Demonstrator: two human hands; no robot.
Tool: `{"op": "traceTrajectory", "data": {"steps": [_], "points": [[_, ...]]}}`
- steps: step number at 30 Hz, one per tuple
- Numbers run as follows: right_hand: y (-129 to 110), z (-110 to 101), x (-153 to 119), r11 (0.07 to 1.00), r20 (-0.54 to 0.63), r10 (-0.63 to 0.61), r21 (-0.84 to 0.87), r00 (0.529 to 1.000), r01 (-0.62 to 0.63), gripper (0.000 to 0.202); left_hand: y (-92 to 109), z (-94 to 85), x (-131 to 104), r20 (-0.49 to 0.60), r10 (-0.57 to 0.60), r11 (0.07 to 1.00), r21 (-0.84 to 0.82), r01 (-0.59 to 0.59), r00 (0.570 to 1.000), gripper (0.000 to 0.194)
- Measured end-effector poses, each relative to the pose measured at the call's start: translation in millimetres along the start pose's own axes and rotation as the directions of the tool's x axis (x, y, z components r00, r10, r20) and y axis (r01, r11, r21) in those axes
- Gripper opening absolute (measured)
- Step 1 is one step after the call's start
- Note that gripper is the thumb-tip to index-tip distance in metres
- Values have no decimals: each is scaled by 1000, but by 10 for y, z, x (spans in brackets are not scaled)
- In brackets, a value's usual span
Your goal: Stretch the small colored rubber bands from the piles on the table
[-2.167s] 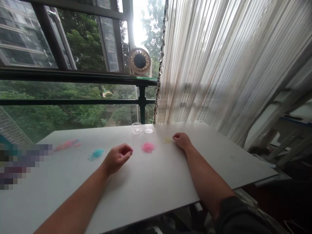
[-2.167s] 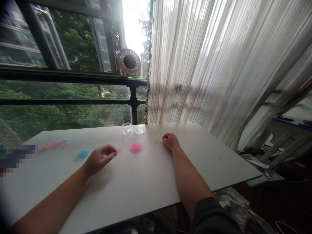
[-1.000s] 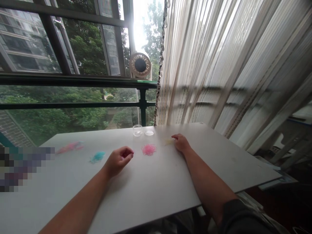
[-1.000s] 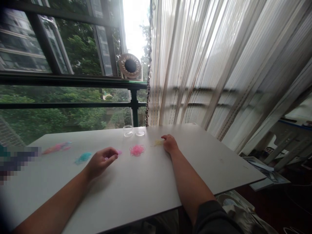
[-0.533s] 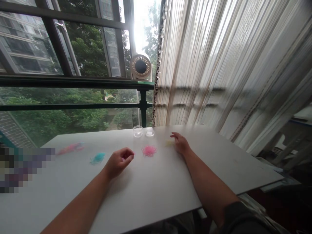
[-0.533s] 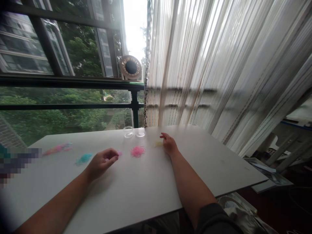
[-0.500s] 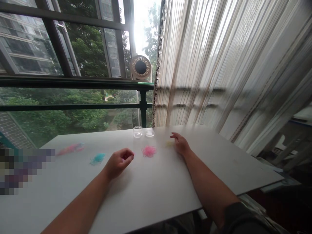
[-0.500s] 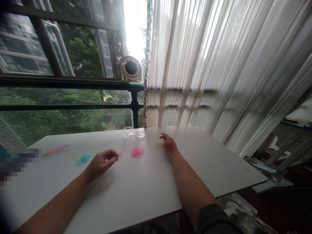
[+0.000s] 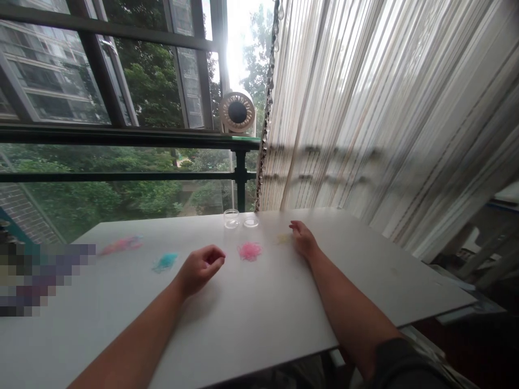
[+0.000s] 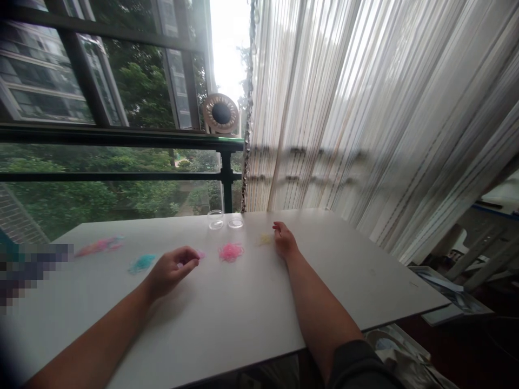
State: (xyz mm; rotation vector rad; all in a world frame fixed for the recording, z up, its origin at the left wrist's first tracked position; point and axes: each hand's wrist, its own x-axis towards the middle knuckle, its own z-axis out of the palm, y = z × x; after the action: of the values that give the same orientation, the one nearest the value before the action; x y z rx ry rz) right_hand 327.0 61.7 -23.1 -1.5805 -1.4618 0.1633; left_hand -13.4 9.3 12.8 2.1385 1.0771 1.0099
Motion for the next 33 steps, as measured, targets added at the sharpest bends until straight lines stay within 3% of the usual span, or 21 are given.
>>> {"op": "traceTrajectory", "data": {"steps": [6, 8, 10, 14, 17, 19, 21, 23, 25, 28, 31, 33], "points": [[-268, -30, -105, 994, 12, -111, -6, 994, 111, 18, 14, 42, -20, -41, 14, 1000, 0, -14, 999, 17], [-387, -34, -175, 987, 26, -149, -49, 989, 150, 27, 39, 33, -31, -44, 31, 999, 13, -30, 999, 16], [-508, 4, -268, 978, 112, -198, -48, 974, 204, 37, 65, -2, -37, -61, 49, 998, 32, -47, 997, 15], [-749, 208, -503, 949, 396, -309, 69, 865, 307, 42, 39, -195, -22, -132, 57, 995, 94, -45, 990, 15], [-881, 367, -659, 922, 555, -368, 116, 747, 368, 39, -162, -492, -21, -234, -19, 988, 147, 54, 972, 20], [-918, 430, -725, 912, 619, -370, 99, 693, 399, 39, -398, -758, -68, -351, -106, 969, 175, 176, 930, 25], [-917, 456, -754, 904, 648, -363, 71, 669, 423, 38, -674, -1041, -181, -468, -192, 913, 237, 332, 863, 27], [-891, 459, -752, 904, 663, -356, 66, 659, 422, 37, -928, -1292, -350, -558, -246, 812, 328, 483, 793, 28], [-855, 456, -730, 920, 678, -329, 74, 657, 384, 36, -1117, -1462, -526, -632, -341, 671, 355, 651, 696, 32], [-801, 459, -695, 937, 704, -307, 104, 640, 334, 37, -1266, -1532, -675, -670, -421, 566, 332, 754, 611, 37], [-767, 465, -680, 941, 712, -298, 109, 636, 319, 37, -1308, -1451, -648, -668, -456, 526, 331, 784, 588, 39], [-760, 464, -679, 941, 712, -303, 120, 633, 316, 37, -1300, -1376, -592, -658, -459, 518, 348, 781, 597, 39]]}}
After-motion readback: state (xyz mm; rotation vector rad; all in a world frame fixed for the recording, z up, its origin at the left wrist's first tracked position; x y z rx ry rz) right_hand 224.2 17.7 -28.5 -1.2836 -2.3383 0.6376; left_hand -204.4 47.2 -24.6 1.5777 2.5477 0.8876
